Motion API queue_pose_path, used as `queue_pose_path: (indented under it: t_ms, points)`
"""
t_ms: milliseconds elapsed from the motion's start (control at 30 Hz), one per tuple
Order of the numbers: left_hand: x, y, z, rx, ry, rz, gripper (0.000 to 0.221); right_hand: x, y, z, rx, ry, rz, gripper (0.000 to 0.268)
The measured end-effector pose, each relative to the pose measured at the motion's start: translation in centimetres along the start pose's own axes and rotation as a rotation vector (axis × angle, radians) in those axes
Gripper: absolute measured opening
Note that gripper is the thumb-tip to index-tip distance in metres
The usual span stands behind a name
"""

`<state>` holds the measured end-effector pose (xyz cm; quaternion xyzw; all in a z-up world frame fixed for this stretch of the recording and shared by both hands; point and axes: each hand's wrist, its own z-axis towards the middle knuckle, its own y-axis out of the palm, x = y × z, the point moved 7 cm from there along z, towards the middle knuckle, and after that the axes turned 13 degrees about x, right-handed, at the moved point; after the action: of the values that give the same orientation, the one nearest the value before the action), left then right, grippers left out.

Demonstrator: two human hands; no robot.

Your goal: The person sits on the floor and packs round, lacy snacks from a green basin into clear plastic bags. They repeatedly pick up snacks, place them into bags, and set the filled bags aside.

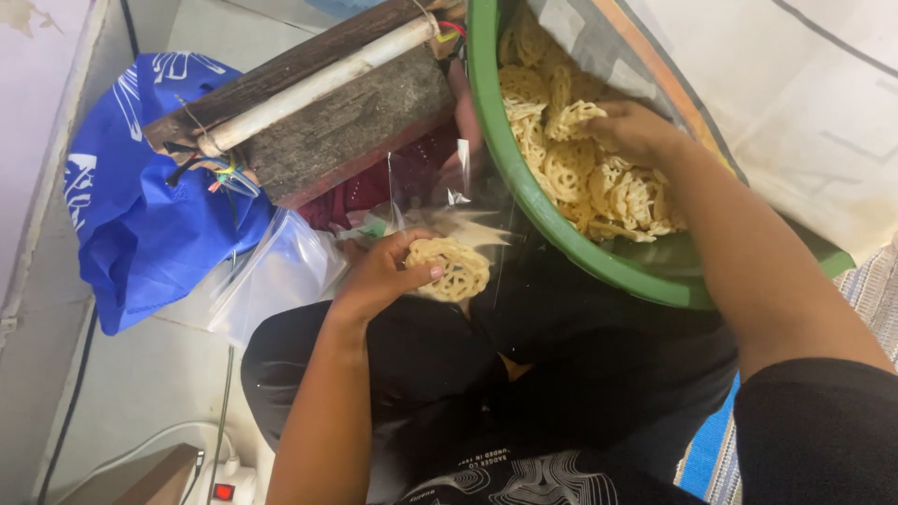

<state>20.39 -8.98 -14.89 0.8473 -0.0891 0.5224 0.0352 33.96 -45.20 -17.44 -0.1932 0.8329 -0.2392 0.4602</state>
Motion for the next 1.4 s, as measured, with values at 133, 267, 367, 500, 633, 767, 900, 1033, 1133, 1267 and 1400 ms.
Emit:
queue_pose_path:
  t_ms: [133,267,367,500,633,767,900,1033,1133,1267,1400]
  points:
    - [0.9,0.8,-0.5,-0.091,-0.102,0.083,0.052,-10.1,0.4,-9.0,-0.119,0.114,-0.082,0.028]
    - [2.0,1.2,-0.9,-0.093,0.064,-0.003,0.043,-14.2,-1.7,-10.8,-0.016,-0.01,0.024,0.029]
    - [3.0,1.2,-1.6,-0.029,0.231,0.076,0.039,-16.5,-3.3,-13.0,0.049,-0.358,0.016,0.027]
    - [2.7,1.6,-2.1,0.033,0.419,0.28,0.046,-19.2,0.0,-18.3,-0.225,-0.912,-0.077,0.027]
    - [3.5,1.9,-3.5,0.031,0.484,0.323,0.046,-20.0,5.0,-22.3,-0.377,-0.813,-0.623,0.03]
    - [4.1,1.3,-4.5,0.035,0.483,0.118,0.047,-20.7,5.9,-23.2,-0.393,-0.86,-0.496,0.026]
    - [1.9,1.6,-3.6,-0.033,0.388,-0.076,0.048,-20.8,7.6,-24.3,-0.489,-0.712,-0.472,0.019]
    - [2.3,2.1,-4.1,-0.136,0.294,-0.327,0.053,-19.6,8.0,-23.4,-0.441,-0.661,-0.315,0.019]
    - [1.2,2.5,-3.7,-0.204,0.223,-0.424,0.052,-18.8,8.9,-23.6,-0.388,-0.705,-0.422,0.009]
    - [3.2,1.4,-4.1,-0.168,0.277,-0.242,0.044,-21.5,7.4,-24.4,-0.475,-0.817,-0.393,0.013]
    - [2.0,1.6,-3.0,-0.192,0.251,-0.334,0.04,-22.3,-0.4,-18.9,-0.148,-0.712,0.014,0.013]
